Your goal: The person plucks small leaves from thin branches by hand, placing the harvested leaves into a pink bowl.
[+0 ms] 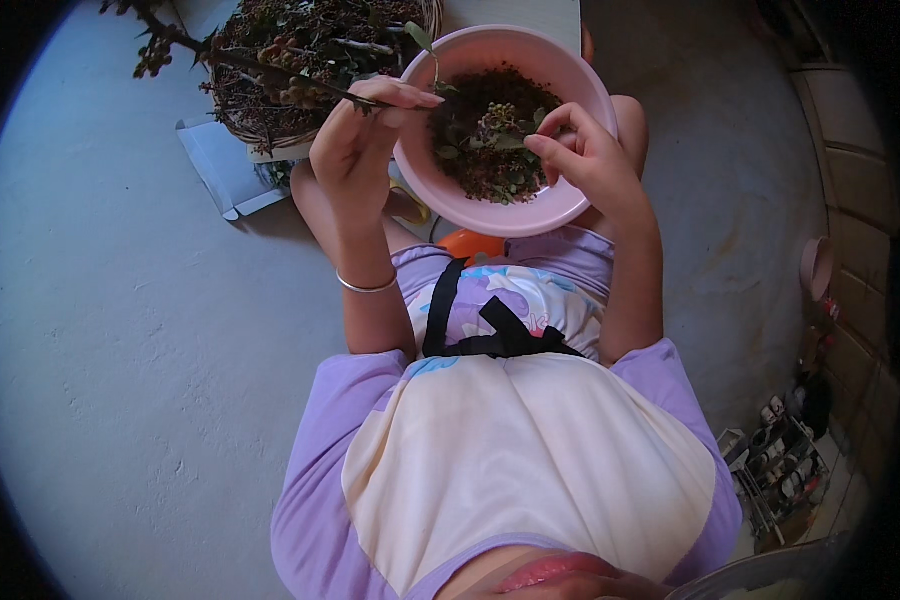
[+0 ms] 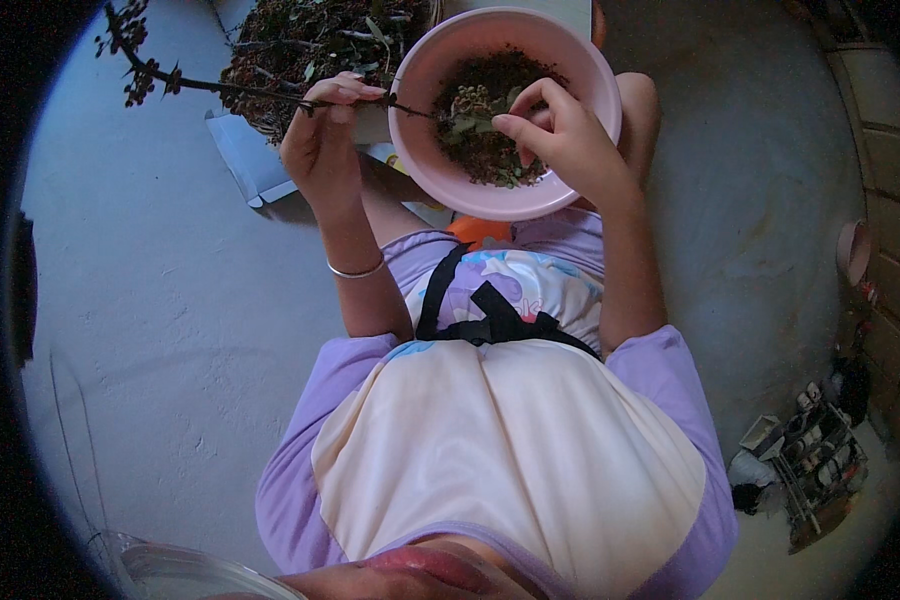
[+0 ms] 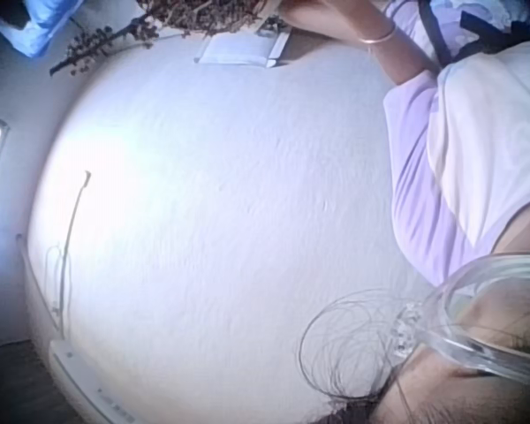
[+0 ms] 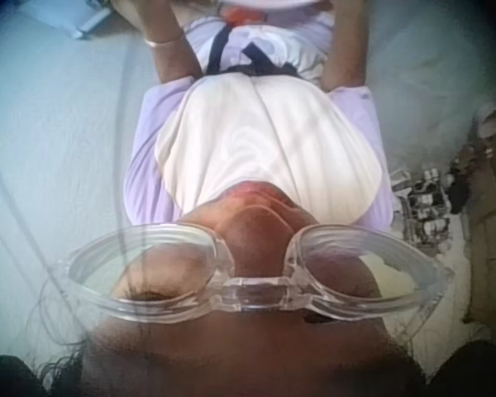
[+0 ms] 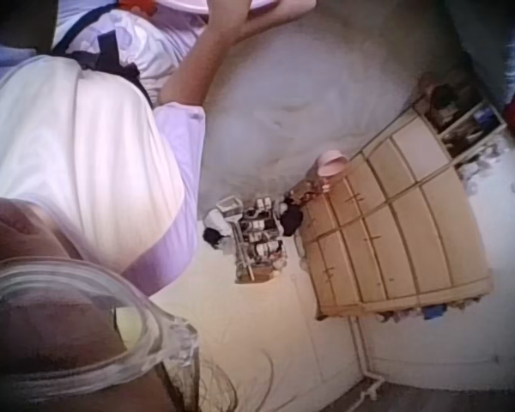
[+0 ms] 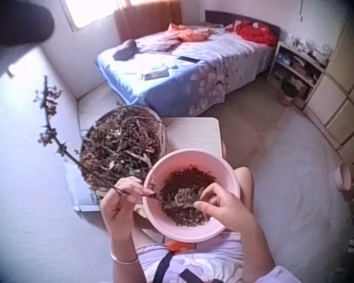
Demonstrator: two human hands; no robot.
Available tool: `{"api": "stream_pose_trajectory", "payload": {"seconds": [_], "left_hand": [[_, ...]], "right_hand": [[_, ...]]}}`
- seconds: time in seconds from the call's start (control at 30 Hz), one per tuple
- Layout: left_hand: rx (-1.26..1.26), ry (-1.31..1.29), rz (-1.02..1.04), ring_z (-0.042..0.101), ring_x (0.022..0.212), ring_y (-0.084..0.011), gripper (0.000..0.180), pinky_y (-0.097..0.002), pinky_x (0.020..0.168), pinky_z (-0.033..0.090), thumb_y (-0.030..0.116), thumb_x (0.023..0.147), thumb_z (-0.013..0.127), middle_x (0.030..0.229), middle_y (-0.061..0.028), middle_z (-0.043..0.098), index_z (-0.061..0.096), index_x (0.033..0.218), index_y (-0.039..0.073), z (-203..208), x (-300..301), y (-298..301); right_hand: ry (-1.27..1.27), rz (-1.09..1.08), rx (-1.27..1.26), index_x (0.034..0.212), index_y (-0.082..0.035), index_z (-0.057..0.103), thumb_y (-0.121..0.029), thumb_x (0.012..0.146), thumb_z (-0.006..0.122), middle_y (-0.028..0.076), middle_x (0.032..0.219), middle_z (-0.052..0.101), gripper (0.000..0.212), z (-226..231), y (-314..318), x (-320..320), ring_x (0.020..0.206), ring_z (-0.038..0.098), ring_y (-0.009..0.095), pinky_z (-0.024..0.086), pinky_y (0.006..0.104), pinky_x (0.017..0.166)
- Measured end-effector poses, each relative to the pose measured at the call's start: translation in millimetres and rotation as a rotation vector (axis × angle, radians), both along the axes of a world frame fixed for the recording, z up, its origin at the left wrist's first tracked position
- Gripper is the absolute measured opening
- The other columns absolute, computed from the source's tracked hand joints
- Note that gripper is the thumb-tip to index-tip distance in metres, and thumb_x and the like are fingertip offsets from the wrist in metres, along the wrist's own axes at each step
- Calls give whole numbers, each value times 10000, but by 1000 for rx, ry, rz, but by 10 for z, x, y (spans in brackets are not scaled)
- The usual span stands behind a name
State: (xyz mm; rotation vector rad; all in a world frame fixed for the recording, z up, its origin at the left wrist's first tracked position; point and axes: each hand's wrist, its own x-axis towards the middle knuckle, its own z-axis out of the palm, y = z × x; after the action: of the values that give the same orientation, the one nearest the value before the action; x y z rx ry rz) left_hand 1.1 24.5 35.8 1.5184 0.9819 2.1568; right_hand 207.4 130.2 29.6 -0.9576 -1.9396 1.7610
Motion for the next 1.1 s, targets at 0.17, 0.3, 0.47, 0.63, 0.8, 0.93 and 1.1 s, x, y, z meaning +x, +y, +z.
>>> {"api": "stream_pose_trajectory", "payload": {"seconds": [0.17,0.3,0.47,0.63,0.8,0.93,1.1], "left_hand": [[-28,44,-1,583,851,-251,94,-357,791,488,-113,822,456,892,-162,585,529,881,-108,-5,-5,-10],[-23,-41,-12,584,842,-252,80,-362,782,482,-108,822,470,863,-158,593,531,873,-100,18,31,-8],[2,27,1,583,830,-263,52,-363,778,477,-101,823,481,860,-156,593,528,839,-85,-4,-39,-34],[48,20,-44,593,801,-264,35,-376,808,446,-77,819,500,855,-158,597,535,820,-73,-6,-31,-6],[44,69,-16,607,789,-261,36,-395,855,407,-60,807,521,843,-150,614,551,826,-54,-28,-20,22],[33,82,-26,610,795,-263,39,-391,858,404,-58,803,527,839,-147,626,557,825,-44,-11,-7,10],[34,88,-39,604,800,-263,30,-384,829,428,-59,799,527,839,-150,625,551,811,-46,-5,26,14]], "right_hand": [[24,-3,-35,942,-30,485,-152,856,608,30,649,542,194,-22,-4,-48,558,531,82,414,211,496],[48,0,-55,945,-38,469,-134,862,601,21,646,523,183,-32,-7,-46,546,513,72,387,200,473],[44,-6,-88,933,-22,518,-186,854,615,47,651,582,207,62,-16,-6,569,569,93,438,209,505],[70,7,-72,930,-25,517,-181,853,619,45,648,583,201,20,-3,-19,558,564,93,437,208,503],[112,-12,-71,928,-35,466,-112,853,609,20,620,525,178,-29,-37,-63,528,511,74,388,197,465],[56,-33,-20,920,-27,484,-134,849,616,31,623,548,184,-16,-42,-81,537,528,83,411,206,487],[14,-37,48,914,-28,517,-180,840,635,56,640,602,206,-34,-22,-68,551,566,104,435,224,508]]}}
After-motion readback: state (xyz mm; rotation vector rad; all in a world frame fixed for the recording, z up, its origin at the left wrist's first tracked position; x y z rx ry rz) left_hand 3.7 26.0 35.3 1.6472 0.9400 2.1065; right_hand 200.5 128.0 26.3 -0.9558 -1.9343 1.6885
